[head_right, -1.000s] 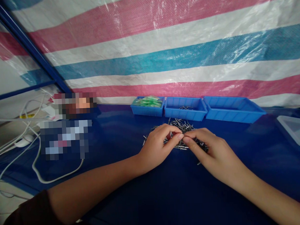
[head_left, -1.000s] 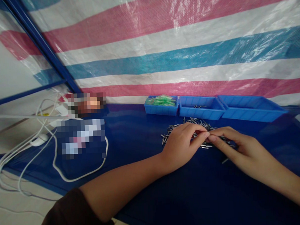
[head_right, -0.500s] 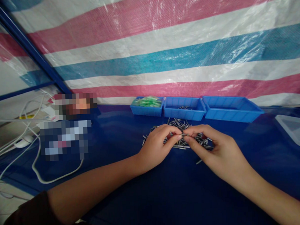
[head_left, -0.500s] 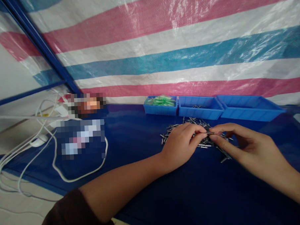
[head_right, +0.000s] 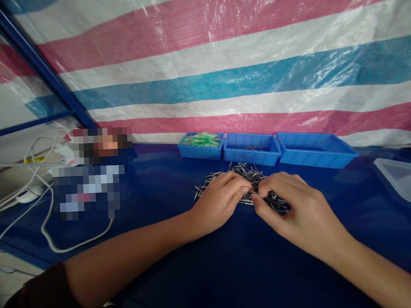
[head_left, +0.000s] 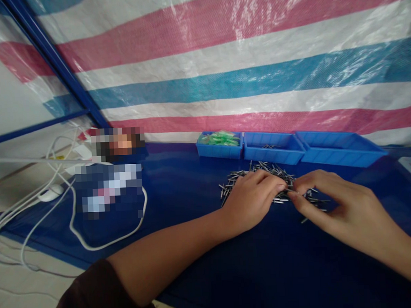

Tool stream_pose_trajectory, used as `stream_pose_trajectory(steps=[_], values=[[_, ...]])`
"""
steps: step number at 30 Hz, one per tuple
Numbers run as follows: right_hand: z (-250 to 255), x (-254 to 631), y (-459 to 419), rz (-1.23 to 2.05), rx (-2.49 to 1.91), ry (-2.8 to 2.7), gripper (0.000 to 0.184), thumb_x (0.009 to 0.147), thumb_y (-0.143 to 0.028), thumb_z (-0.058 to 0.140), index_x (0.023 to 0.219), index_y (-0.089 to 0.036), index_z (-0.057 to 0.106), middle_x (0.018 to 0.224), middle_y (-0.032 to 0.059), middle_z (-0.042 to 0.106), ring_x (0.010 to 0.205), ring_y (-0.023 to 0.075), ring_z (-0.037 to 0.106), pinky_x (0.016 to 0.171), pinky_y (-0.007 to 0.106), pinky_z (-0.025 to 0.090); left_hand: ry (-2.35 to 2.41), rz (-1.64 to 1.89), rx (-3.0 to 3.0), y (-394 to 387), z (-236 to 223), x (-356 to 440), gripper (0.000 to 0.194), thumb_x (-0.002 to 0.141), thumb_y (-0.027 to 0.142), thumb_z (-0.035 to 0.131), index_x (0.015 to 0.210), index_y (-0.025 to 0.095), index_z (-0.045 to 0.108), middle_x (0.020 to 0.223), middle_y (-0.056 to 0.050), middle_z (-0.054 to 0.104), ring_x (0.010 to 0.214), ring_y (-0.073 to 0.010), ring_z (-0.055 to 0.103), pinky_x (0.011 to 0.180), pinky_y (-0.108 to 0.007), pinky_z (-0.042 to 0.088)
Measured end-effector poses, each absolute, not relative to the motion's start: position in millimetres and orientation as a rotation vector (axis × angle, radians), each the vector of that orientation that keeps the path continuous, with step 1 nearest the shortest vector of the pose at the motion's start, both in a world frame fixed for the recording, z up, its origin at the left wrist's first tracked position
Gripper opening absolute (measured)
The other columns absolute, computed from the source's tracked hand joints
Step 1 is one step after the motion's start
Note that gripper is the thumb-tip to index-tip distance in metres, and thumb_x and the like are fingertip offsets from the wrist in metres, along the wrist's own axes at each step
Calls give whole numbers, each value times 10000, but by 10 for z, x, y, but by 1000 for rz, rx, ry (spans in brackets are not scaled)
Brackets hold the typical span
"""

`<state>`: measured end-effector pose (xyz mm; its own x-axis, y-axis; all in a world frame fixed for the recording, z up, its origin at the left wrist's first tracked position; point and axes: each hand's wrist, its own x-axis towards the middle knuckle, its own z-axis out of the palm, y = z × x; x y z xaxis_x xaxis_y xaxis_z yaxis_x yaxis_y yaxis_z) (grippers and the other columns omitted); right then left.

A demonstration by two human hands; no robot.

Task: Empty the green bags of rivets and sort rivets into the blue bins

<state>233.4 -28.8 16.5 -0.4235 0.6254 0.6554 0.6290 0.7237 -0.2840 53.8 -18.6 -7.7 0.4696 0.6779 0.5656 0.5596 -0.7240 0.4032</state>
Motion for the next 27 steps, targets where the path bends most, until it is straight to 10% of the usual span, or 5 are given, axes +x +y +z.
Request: stream_pose_trajectory(steps=[12, 19, 27], values=[[436, 2295, 451, -213, -1405, -2020, 310, 828, -400, 463, 736, -158, 633, 729, 101, 679, 620, 193, 595, 585, 302, 414, 1172, 1435, 2247, -167, -90, 553, 229, 955, 179, 340, 1116, 135, 497, 1050, -96, 612, 990, -185, 565, 912, -360, 443], [303, 2268, 708, -211, -1454, -2030, 288, 825, -383, 457, 803, -167, 644, 813, 124, 684, 712, 249, 613, 641, 354, 441, 1148, 1173, 2519, -203, -98, 537, 219, 863, 105, 459, 904, 210, 648, 983, -24, 615, 919, -170, 538, 840, -337, 416], [115, 2440, 236, -120, -1317, -2005, 273, 793, -374, 466, 877, -176, 635, 781, 77, 659, 647, 203, 602, 592, 322, 442, 645, 743, 3098, -284, -113, 665, 284, 953, 321, 386, 1099, 261, 623, 1192, 12, 618, 1065, -181, 498, 830, -369, 326]])
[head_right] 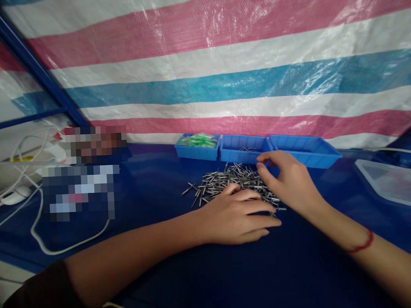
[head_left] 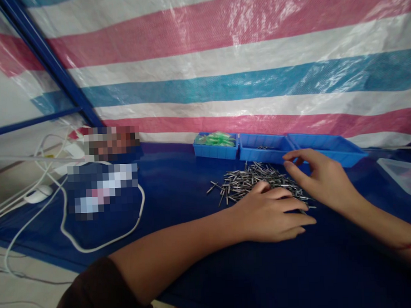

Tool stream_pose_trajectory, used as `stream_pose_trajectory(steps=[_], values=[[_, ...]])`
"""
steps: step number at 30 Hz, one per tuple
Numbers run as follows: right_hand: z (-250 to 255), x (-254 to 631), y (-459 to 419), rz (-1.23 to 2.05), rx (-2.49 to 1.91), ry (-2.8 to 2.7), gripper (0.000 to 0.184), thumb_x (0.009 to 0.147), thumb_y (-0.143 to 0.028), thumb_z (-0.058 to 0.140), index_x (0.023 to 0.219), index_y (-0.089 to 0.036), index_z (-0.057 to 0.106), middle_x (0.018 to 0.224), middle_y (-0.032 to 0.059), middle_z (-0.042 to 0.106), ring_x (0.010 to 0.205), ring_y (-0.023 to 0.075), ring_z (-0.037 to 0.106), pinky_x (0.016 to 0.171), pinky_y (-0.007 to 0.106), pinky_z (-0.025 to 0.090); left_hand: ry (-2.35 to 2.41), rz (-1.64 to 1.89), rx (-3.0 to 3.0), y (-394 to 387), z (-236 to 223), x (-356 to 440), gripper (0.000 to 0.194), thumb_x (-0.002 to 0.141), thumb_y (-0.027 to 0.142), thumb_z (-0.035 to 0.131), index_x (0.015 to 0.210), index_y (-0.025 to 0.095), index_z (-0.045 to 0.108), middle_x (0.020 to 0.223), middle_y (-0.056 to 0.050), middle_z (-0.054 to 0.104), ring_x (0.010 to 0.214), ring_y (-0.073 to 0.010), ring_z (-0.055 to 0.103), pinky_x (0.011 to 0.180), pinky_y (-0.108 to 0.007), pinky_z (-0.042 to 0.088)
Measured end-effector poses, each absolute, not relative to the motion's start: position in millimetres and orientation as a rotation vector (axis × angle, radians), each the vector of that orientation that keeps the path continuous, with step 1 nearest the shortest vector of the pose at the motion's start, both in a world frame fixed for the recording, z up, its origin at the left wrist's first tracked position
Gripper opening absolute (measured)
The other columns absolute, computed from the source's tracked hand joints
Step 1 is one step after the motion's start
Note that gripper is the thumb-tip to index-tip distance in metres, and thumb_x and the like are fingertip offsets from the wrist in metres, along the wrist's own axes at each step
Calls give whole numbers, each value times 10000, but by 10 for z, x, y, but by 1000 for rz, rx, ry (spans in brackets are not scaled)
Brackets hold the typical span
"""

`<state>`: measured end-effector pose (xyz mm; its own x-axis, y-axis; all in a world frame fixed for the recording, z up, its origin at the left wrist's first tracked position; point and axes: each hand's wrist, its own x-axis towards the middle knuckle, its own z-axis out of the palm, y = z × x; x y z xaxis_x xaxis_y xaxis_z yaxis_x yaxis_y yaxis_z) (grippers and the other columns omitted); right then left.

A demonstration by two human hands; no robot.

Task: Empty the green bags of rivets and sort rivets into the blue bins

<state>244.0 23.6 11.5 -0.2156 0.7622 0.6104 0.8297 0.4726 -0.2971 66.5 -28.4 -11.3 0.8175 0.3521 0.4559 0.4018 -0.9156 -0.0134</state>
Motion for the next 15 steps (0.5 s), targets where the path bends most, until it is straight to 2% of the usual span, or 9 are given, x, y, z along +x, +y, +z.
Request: stream_pose_trajectory(steps=[7, 10, 15], values=[[21, 2481, 127, 98, -1348, -1999, 320, 793, -407, 491, 942, -164, 637, 810, 72, 655, 659, 191, 593, 598, 318, 444, -777, -594, -2856, -280, -78, 712, 215, 910, 363, 499, 946, 246, 676, 1114, 45, 649, 976, -174, 551, 786, -361, 336], [11, 2465, 108, 191, -1373, -1955, 348, 787, -454, 490, 936, -178, 641, 812, 61, 658, 622, 180, 582, 564, 314, 440, -804, -591, -2827, -261, -76, 691, 164, 899, 318, 533, 909, 237, 675, 1069, 56, 657, 956, -174, 548, 766, -359, 332], [1, 2442, 72, 240, -1365, -1966, 349, 785, -468, 495, 921, -182, 642, 843, 68, 668, 683, 196, 605, 575, 315, 442, -804, -570, -2741, -251, -86, 657, 204, 946, 241, 448, 998, 242, 645, 962, 28, 660, 914, -181, 542, 747, -365, 314]])
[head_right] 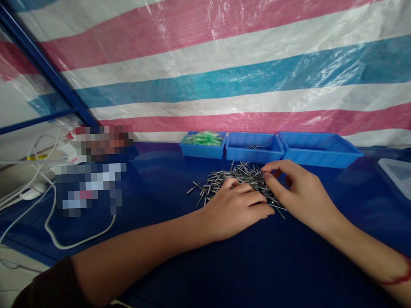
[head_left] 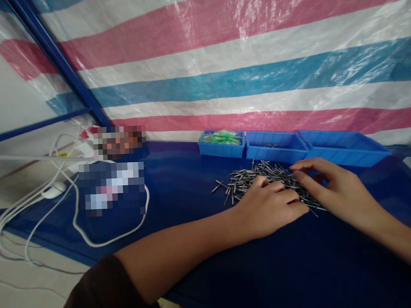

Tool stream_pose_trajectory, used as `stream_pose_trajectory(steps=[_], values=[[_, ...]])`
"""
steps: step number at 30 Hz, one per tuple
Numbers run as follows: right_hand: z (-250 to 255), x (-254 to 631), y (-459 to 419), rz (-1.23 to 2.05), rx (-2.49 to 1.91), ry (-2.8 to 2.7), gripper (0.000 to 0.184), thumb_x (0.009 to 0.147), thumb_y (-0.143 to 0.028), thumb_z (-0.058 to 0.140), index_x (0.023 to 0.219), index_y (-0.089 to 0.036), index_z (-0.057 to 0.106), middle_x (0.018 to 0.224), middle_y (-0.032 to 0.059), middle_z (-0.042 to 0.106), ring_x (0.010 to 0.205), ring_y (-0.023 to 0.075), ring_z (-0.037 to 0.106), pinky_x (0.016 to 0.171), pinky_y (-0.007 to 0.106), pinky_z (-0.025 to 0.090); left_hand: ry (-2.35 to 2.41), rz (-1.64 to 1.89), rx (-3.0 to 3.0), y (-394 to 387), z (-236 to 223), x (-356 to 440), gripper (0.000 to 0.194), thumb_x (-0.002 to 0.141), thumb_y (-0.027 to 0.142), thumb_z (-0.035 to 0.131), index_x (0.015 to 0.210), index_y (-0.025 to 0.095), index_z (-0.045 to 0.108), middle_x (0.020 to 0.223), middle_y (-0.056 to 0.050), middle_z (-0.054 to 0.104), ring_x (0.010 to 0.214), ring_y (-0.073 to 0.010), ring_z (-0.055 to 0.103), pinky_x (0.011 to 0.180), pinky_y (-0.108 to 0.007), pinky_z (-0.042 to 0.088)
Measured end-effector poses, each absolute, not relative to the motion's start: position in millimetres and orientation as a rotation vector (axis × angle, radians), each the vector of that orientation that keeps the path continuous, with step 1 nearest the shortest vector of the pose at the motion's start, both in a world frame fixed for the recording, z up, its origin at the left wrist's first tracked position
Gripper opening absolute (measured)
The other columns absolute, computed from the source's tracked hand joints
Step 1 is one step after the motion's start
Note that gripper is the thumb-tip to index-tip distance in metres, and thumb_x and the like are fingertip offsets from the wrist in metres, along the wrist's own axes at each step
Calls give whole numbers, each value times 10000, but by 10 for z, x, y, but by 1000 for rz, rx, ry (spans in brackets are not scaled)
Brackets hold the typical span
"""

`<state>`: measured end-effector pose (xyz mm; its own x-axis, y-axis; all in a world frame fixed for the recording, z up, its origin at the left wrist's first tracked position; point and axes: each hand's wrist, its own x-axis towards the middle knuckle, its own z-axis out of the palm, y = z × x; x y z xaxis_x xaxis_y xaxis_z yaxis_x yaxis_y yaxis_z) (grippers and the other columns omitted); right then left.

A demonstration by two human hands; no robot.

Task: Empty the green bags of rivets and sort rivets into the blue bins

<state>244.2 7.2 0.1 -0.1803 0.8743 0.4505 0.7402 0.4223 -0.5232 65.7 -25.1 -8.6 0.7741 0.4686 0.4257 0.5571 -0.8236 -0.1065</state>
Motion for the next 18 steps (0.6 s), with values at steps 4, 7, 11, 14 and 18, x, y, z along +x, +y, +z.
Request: stream_pose_trajectory(steps=[4, 7, 11, 14, 18], values=[[-12, 2432, 59, 234, -1336, -1976, 331, 789, -463, 500, 917, -192, 641, 830, 60, 670, 679, 192, 607, 574, 312, 445, -876, -533, -2714, -264, -68, 660, 218, 946, 240, 438, 980, 258, 653, 983, 19, 642, 919, -191, 536, 744, -362, 314], [-35, 2433, 62, 240, -1334, -1986, 306, 786, -451, 515, 906, -199, 641, 832, 57, 675, 684, 192, 615, 567, 307, 450, -870, -511, -2710, -267, -59, 667, 197, 928, 213, 457, 910, 220, 653, 980, 6, 633, 915, -197, 545, 741, -357, 328], [-52, 2430, 61, 237, -1326, -1986, 301, 783, -456, 512, 886, -206, 644, 840, 60, 682, 666, 197, 616, 556, 314, 455, -845, -500, -2685, -256, -82, 672, 175, 915, 179, 462, 863, 182, 629, 902, -8, 619, 855, -196, 567, 716, -345, 346], [-50, 2420, 50, 249, -1312, -1988, 292, 780, -448, 511, 872, -205, 644, 871, 71, 687, 690, 206, 627, 555, 314, 458, -857, -509, -2646, -242, -108, 673, 171, 907, 169, 467, 835, 159, 621, 838, -21, 608, 795, -191, 578, 689, -333, 354], [-38, 2410, 36, 250, -1297, -2002, 281, 785, -436, 515, 868, -202, 646, 894, 78, 690, 712, 207, 635, 550, 304, 461, -864, -505, -2608, -234, -103, 658, 163, 893, 166, 485, 795, 163, 615, 805, -31, 601, 796, -207, 575, 667, -326, 357]])
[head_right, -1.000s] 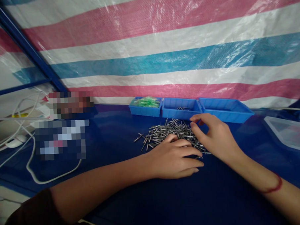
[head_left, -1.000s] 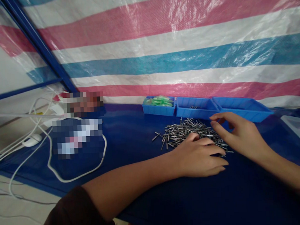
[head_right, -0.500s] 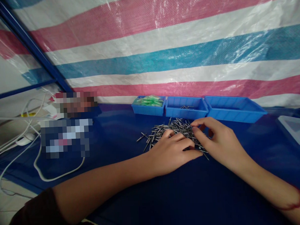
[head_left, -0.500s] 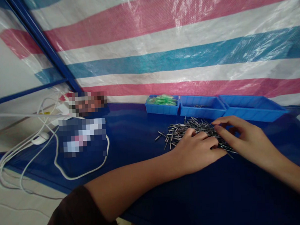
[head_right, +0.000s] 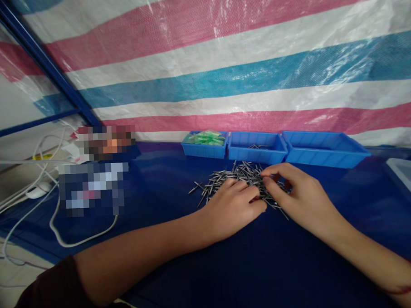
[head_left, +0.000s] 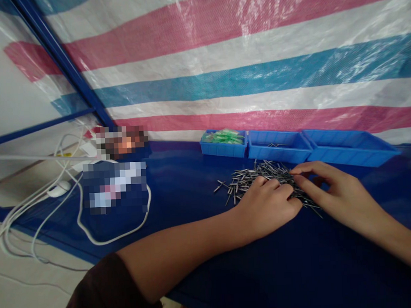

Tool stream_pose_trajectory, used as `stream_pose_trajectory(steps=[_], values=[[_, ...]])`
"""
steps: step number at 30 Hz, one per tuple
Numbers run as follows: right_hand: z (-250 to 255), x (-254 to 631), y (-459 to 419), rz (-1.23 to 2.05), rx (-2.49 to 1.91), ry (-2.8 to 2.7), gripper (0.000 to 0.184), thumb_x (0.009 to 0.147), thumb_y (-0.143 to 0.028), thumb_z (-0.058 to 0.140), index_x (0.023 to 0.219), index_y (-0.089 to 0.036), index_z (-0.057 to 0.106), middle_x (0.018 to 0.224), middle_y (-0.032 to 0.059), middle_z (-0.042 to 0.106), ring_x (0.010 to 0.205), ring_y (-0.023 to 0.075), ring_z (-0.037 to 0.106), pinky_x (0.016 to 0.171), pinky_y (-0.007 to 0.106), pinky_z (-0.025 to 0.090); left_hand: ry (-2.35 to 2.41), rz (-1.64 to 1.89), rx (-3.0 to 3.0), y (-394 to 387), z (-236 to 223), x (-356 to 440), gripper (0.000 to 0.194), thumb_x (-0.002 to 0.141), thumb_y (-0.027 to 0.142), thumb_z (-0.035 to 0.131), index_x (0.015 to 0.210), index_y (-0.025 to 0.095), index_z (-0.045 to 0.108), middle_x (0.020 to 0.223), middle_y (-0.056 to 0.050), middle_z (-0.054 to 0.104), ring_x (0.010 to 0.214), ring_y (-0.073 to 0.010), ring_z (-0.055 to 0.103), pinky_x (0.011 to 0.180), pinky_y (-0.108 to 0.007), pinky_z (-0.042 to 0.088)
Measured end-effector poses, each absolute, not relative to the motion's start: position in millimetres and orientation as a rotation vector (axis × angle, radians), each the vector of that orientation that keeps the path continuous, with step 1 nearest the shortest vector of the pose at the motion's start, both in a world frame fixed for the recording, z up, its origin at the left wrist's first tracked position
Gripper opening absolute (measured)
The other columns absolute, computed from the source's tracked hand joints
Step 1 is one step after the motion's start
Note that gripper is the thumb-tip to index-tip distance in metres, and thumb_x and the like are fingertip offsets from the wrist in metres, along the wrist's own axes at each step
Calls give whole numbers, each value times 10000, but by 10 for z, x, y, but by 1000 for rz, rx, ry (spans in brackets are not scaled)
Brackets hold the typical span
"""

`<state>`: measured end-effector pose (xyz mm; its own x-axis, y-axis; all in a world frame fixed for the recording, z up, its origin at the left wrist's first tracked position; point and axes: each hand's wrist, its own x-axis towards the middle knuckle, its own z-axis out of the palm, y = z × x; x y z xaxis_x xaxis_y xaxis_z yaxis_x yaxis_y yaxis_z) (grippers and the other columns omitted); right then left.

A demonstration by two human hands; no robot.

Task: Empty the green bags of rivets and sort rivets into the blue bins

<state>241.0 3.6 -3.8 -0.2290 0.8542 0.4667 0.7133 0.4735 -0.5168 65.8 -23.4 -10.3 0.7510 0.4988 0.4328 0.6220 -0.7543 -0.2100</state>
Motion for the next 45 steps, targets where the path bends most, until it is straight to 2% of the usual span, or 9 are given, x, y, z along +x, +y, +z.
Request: stream_pose_trajectory(steps=[8, 16, 20, 24, 28, 35, 41, 45], values=[[-40, 2407, 7, 244, -1261, -2023, 291, 791, -466, 504, 881, -227, 642, 859, 60, 690, 711, 212, 637, 555, 316, 473, -885, -500, -2573, -266, -74, 637, 175, 925, 154, 417, 869, 165, 582, 874, -37, 603, 831, -204, 566, 673, -335, 354], [-29, 2393, -11, 252, -1265, -2011, 267, 786, -430, 530, 863, -207, 654, 854, 64, 687, 713, 209, 632, 572, 306, 481, -921, -570, -2641, -235, -44, 630, 213, 956, 152, 351, 935, 156, 563, 843, -24, 625, 844, -185, 595, 715, -338, 373], [-23, 2384, -42, 249, -1192, -2021, 225, 794, -390, 526, 860, -214, 649, 870, 62, 683, 746, 213, 630, 626, 315, 490, -1046, -759, -2733, -191, -60, 597, 199, 969, 196, 352, 1025, 168, 542, 939, -21, 626, 866, -158, 604, 777, -320, 424], [-6, 2376, -97, 254, -1101, -2120, 192, 814, -328, 514, 911, -212, 632, 811, 38, 658, 683, 183, 601, 610, 297, 471, -1176, -1091, -2818, -172, -74, 582, 227, 952, 124, 338, 1118, 174, 485, 1063, -48, 596, 964, -147, 585, 858, -287, 461], [-3, 2371, -131, 325, -1094, -2120, 213, 826, -371, 541, 949, -219, 623, 794, 14, 658, 654, 161, 601, 606, 276, 469, -1227, -1345, -2849, -171, -61, 585, 195, 933, 137, 401, 1108, 169, 480, 1041, -57, 603, 981, -159, 584, 877, -284, 480], [-11, 2352, -136, 496, -1106, -1994, 204, 791, -407, 602, 886, -231, 642, 878, 27, 693, 801, 187, 641, 673, 274, 500, -1210, -1606, -2866, -146, -95, 581, 183, 887, 145, 500, 1064, 191, 504, 985, -42, 611, 943, -155, 593, 860, -283, 503], [13, 2314, -133, 666, -1105, -1817, 220, 733, -428, 650, 792, -216, 641, 766, 21, 673, 671, 160, 633, 607, 257, 508, -1233, -1795, -2827, -131, -126, 598, 207, 857, 152, 544, 1061, 179, 525, 972, -38, 638, 892, -140, 623, 814, -267, 512], [12, 2314, -129, 735, -1109, -1753, 243, 704, -455, 661, 763, -220, 635, 720, 7, 659, 643, 148, 626, 587, 240, 500, -1283, -1869, -2772, -139, -118, 607, 106, 843, 206, 590, 940, 163, 584, 901, -32, 664, 819, -136, 633, 776, -254, 512]])
